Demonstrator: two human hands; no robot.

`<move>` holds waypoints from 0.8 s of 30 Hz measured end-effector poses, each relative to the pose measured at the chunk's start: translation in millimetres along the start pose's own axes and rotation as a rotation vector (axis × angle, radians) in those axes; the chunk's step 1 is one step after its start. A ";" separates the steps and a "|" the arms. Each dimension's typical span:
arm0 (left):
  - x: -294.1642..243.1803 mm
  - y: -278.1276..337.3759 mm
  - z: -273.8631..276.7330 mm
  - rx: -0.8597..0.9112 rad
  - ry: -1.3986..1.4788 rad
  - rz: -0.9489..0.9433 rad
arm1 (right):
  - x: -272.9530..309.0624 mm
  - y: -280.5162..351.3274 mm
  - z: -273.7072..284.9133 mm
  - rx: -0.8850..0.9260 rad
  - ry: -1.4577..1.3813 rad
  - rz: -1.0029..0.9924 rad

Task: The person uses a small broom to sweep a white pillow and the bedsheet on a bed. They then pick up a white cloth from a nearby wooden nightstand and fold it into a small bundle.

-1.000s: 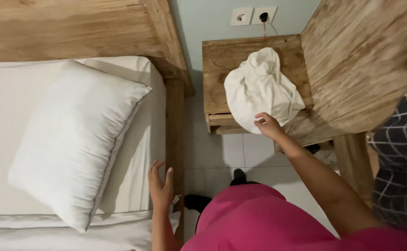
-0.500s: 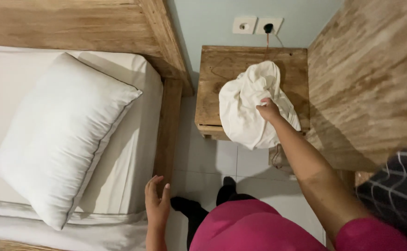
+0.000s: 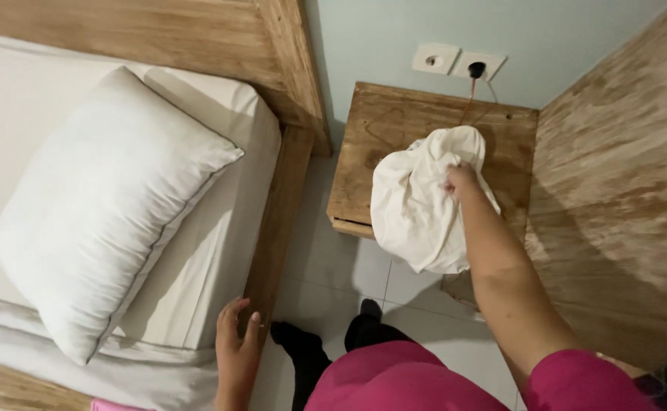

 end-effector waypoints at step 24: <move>-68.1 -65.5 -75.6 0.249 0.038 -0.313 | 332.5 237.8 91.8 0.665 -0.451 0.887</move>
Point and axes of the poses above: each hand's wrist, its own y-axis away from the middle knuckle, its own z-axis out of the back of the hand, x = y × z, the point moved 1 cm from there along -y, towards the middle knuckle, and after that the axes turned 6 degrees about x, right-handed, at the moved point
